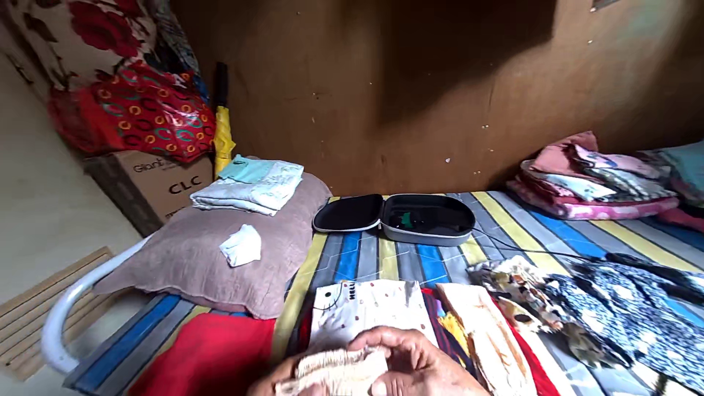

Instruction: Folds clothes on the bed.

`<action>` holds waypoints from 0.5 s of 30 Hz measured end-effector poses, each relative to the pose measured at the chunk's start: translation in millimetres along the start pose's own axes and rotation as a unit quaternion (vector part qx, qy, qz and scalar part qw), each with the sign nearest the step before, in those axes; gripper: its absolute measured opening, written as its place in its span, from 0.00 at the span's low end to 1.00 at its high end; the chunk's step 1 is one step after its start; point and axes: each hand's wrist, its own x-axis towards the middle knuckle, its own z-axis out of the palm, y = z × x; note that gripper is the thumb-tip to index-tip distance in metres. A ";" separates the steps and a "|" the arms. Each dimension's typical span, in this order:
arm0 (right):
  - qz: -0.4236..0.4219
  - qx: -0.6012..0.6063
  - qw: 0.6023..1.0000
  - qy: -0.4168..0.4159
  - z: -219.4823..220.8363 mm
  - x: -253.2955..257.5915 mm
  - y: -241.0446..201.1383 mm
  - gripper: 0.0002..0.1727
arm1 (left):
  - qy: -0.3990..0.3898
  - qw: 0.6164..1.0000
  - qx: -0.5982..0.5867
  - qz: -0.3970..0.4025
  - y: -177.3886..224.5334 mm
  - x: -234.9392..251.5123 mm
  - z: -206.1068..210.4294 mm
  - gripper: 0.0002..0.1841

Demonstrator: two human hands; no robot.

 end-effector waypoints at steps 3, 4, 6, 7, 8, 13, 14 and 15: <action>-0.005 0.008 0.995 0.100 -0.4 20.6 -6.7 0.20 | 0.021 0.999 0.011 -0.044 18.7 43.0 5.5 0.12; 0.015 0.004 0.991 0.134 -4.5 28.9 -9.0 0.20 | 0.018 0.998 0.013 -0.064 18.1 60.3 6.6 0.11; 0.088 -0.001 0.977 0.196 -19.9 47.3 -8.0 0.19 | 0.009 0.994 0.010 -0.112 3.7 96.0 8.3 0.10; 0.127 0.000 0.968 0.218 -30.6 56.0 -2.5 0.18 | 0.006 0.990 0.003 -0.141 -8.9 111.7 9.1 0.10; 0.158 -0.002 0.960 0.233 -41.3 63.6 5.7 0.17 | 0.006 0.985 -0.004 -0.171 -24.2 125.1 10.0 0.10; 0.241 -0.041 0.929 0.278 -63.1 75.0 36.7 0.09 | 0.000 0.970 0.034 -0.240 -86.5 147.8 11.7 0.12; 0.246 -0.058 0.923 0.292 -62.6 76.4 38.1 0.08 | 0.008 0.969 0.030 -0.245 -89.0 147.2 12.7 0.13; 0.249 -0.095 0.915 0.303 -61.6 78.1 39.1 0.09 | 0.023 0.969 0.029 -0.246 -90.1 146.1 14.1 0.13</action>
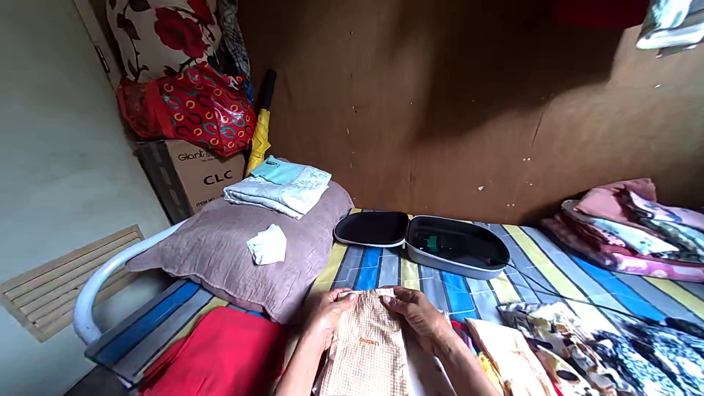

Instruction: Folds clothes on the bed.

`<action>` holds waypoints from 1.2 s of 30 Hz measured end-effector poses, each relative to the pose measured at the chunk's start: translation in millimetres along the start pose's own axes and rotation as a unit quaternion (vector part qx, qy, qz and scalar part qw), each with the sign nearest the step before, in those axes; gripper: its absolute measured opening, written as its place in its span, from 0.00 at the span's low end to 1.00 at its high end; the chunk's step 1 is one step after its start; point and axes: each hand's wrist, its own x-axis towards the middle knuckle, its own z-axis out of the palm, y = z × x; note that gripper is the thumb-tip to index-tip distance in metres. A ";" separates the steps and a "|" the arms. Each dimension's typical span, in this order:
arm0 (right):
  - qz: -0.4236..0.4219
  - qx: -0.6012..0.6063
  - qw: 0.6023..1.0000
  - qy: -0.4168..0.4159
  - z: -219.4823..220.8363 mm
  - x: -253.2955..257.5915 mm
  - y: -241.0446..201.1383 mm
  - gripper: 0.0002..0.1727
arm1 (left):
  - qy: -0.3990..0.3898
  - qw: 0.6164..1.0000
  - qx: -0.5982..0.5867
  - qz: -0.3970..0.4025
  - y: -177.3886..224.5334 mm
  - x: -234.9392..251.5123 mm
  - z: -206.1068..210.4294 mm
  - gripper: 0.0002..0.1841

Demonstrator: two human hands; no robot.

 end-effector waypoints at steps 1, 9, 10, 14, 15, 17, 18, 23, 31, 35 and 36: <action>-0.011 -0.058 0.998 0.023 2.0 0.9 -0.9 0.12 | 0.019 1.000 0.004 0.003 -0.7 -1.4 1.2 0.15; -0.241 -0.322 0.900 0.166 18.5 -0.8 17.5 0.18 | 0.122 0.895 0.326 0.278 5.8 -40.0 27.8 0.19; -0.258 -0.325 0.894 0.172 20.1 -1.5 20.5 0.15 | 0.100 0.880 0.343 0.315 3.0 -42.8 34.3 0.18; -0.154 -0.337 0.918 0.138 6.5 0.5 24.9 0.12 | -0.038 0.833 0.511 0.209 6.0 -50.9 58.1 0.27; -0.130 -0.330 0.926 0.129 -1.8 4.8 27.1 0.11 | -0.058 0.839 0.510 0.179 2.6 -47.4 63.9 0.30; -0.123 -0.272 0.947 0.120 -15.2 11.8 36.4 0.09 | -0.073 0.847 0.506 0.142 -1.4 -43.5 71.1 0.33; -0.126 -0.247 0.953 0.121 -18.2 12.5 39.4 0.08 | -0.079 0.847 0.509 0.131 -0.8 -43.3 72.9 0.34; -0.152 -0.136 0.965 0.166 -13.8 3.4 43.3 0.10 | -0.087 0.841 0.523 0.106 4.1 -46.8 72.3 0.35; -0.120 -0.199 0.973 0.004 -57.2 -91.6 13.9 0.14 | -0.064 0.830 0.527 0.170 -8.5 -46.7 63.7 0.35; -0.121 -0.213 0.968 0.055 -116.1 -136.6 8.0 0.15 | -0.076 0.853 0.461 0.234 3.2 -46.8 54.2 0.39; -0.114 -0.219 0.964 0.102 -132.7 -148.5 8.0 0.15 | -0.088 0.857 0.437 0.260 13.8 -54.8 56.1 0.38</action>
